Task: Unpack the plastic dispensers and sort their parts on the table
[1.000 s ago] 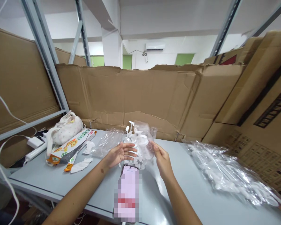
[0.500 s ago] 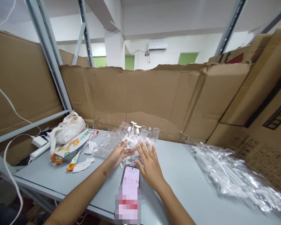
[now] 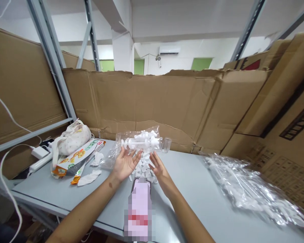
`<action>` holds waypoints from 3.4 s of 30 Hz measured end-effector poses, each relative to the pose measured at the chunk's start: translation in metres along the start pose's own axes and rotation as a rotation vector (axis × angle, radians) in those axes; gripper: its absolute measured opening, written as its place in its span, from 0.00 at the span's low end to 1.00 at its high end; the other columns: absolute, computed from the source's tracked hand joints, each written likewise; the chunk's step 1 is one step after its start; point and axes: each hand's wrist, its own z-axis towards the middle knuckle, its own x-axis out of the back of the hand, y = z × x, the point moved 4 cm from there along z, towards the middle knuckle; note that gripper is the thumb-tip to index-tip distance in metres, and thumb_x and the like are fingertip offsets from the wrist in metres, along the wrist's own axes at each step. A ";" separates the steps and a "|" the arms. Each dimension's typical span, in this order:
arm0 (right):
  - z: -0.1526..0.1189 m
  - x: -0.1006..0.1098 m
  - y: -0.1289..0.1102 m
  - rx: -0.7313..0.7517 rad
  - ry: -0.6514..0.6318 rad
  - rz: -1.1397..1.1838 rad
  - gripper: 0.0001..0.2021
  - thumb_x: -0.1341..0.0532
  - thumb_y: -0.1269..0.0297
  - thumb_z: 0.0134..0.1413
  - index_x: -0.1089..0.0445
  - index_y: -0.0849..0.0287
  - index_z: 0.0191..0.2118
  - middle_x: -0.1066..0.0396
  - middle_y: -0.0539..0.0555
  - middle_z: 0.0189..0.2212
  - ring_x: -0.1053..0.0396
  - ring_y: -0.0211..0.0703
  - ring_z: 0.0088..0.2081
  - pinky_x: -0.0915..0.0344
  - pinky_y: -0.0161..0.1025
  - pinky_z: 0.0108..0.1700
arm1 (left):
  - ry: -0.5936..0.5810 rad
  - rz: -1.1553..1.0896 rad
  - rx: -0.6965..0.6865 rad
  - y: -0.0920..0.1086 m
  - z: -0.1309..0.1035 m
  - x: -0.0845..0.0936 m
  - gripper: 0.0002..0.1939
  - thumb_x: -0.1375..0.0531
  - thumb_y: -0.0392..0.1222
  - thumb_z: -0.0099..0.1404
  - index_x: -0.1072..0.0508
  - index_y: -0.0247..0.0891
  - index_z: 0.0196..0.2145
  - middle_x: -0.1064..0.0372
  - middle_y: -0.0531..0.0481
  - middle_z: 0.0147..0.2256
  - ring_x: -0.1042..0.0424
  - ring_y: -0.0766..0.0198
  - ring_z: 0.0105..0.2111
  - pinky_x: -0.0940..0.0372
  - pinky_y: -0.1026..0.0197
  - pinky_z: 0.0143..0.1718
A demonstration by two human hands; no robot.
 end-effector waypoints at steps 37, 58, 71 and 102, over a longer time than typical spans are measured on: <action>0.004 0.040 -0.013 -0.142 0.452 0.831 0.04 0.37 0.63 0.46 0.33 0.54 0.29 0.27 0.51 0.38 0.30 0.46 0.44 0.40 0.52 0.54 | -0.218 2.038 -1.214 -0.003 -0.021 -0.011 0.07 0.44 0.34 0.61 0.27 0.41 0.35 0.27 0.51 0.34 0.34 0.62 0.39 0.44 0.55 0.45; 0.004 0.040 -0.016 -0.086 0.408 0.676 0.06 0.35 0.67 0.44 0.29 0.53 0.32 0.24 0.47 0.33 0.27 0.39 0.37 0.33 0.42 0.47 | 0.097 1.788 -0.888 0.005 -0.017 -0.008 0.09 0.41 0.41 0.58 0.30 0.41 0.38 0.30 0.50 0.33 0.33 0.61 0.36 0.45 0.56 0.44; 0.003 0.048 -0.016 -0.084 0.420 0.709 0.06 0.36 0.65 0.46 0.30 0.54 0.34 0.24 0.49 0.33 0.27 0.41 0.38 0.31 0.40 0.45 | 0.338 0.974 -0.472 0.021 0.017 0.040 0.10 0.40 0.43 0.54 0.35 0.35 0.30 0.37 0.53 0.27 0.37 0.68 0.27 0.42 0.66 0.31; 0.002 0.016 -0.004 -0.219 0.344 0.773 0.08 0.36 0.67 0.44 0.30 0.54 0.34 0.24 0.47 0.33 0.27 0.40 0.39 0.31 0.36 0.41 | -0.182 0.877 0.142 -0.010 0.005 0.012 0.25 0.31 0.40 0.44 0.26 0.35 0.42 0.28 0.40 0.41 0.27 0.57 0.37 0.34 0.58 0.37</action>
